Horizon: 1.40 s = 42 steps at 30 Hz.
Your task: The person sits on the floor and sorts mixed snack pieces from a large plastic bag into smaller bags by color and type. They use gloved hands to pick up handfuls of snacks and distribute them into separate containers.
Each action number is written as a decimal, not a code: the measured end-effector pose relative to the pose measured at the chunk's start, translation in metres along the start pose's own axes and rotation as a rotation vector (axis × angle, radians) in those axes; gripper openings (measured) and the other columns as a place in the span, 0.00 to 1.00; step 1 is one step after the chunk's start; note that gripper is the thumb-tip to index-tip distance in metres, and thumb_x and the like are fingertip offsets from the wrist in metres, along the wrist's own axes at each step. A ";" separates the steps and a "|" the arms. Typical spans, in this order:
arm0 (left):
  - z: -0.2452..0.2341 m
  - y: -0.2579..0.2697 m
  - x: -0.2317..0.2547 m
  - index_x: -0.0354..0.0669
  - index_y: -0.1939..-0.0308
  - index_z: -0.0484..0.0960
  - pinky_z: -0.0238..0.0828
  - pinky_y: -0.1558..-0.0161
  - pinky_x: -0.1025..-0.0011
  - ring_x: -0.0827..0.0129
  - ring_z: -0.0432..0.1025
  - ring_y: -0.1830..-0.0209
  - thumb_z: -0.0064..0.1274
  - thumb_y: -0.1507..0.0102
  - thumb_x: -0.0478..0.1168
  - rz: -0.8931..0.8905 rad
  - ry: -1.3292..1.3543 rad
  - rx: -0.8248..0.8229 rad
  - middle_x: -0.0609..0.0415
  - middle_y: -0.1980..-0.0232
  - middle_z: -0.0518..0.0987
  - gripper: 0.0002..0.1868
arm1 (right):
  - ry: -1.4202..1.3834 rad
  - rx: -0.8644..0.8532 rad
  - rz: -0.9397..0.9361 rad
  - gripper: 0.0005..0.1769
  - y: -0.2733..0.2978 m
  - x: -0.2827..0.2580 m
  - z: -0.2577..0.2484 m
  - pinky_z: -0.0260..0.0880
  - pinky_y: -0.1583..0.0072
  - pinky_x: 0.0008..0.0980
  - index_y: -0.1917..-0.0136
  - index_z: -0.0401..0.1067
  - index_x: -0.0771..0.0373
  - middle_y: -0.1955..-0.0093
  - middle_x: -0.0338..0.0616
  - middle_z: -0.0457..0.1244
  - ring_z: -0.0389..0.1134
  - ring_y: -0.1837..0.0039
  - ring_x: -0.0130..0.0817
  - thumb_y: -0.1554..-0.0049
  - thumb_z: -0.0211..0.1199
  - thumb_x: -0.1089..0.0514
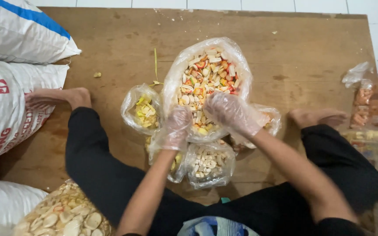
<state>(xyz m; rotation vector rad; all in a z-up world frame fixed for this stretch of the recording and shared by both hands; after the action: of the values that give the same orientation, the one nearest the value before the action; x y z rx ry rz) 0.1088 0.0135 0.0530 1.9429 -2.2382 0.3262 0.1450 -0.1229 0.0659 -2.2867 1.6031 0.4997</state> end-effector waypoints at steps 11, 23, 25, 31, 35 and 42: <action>-0.020 -0.038 0.023 0.53 0.75 0.87 0.79 0.64 0.66 0.62 0.82 0.66 0.48 0.44 0.32 0.523 0.001 -0.223 0.56 0.73 0.84 0.13 | 1.247 0.140 -0.453 0.11 0.004 -0.004 -0.067 0.75 0.60 0.31 0.62 0.68 0.53 0.67 0.36 0.64 0.69 0.63 0.33 0.39 0.51 0.52; -0.048 -0.064 0.014 0.43 0.68 0.80 0.77 0.68 0.60 0.61 0.80 0.69 0.49 0.37 0.35 0.412 0.392 -0.456 0.49 0.72 0.80 0.06 | 0.413 -0.897 -0.012 0.10 0.033 0.161 0.010 0.76 0.52 0.36 0.62 0.82 0.53 0.63 0.43 0.74 0.77 0.54 0.42 0.52 0.65 0.49; -0.049 -0.066 0.021 0.43 0.67 0.80 0.77 0.68 0.63 0.63 0.79 0.69 0.50 0.37 0.35 0.406 0.459 -0.484 0.49 0.72 0.80 0.05 | 0.404 -0.865 0.077 0.12 0.037 0.150 -0.006 0.76 0.54 0.38 0.62 0.83 0.52 0.63 0.43 0.74 0.77 0.55 0.43 0.52 0.65 0.46; -0.093 -0.066 0.044 0.37 0.64 0.83 0.82 0.74 0.76 0.71 0.78 0.80 0.61 0.40 0.33 0.004 1.076 -0.577 0.52 0.76 0.79 0.03 | 0.107 -0.501 0.043 0.21 0.008 0.088 -0.070 0.76 0.50 0.44 0.51 0.77 0.63 0.59 0.55 0.71 0.75 0.50 0.54 0.48 0.63 0.44; -0.052 -0.077 0.043 0.24 0.59 0.81 0.86 0.73 0.71 0.65 0.79 0.78 0.66 0.46 0.28 -0.162 1.492 -0.541 0.45 0.75 0.75 0.14 | 0.299 -0.346 -0.159 0.31 0.003 0.040 -0.104 0.75 0.48 0.50 0.43 0.72 0.61 0.56 0.53 0.71 0.74 0.49 0.54 0.44 0.59 0.32; -0.032 -0.082 0.065 0.29 0.65 0.85 0.86 0.75 0.66 0.58 0.80 0.80 0.60 0.47 0.25 -0.278 1.554 -0.447 0.39 0.77 0.78 0.07 | 0.359 -0.303 -0.198 0.36 -0.004 -0.016 -0.096 0.76 0.48 0.46 0.42 0.72 0.59 0.56 0.51 0.72 0.75 0.50 0.49 0.45 0.59 0.26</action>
<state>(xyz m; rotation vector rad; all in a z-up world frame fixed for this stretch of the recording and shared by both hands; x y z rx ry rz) 0.1802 -0.0509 0.1061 0.9835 -0.8775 0.8084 0.1544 -0.1496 0.1592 -2.8622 1.5089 0.3126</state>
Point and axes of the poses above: each hand's wrist, its own y-axis away from the middle knuckle, its own z-axis out of the palm, x = y × z, the point moved 10 cm from there along -y, towards the middle knuckle
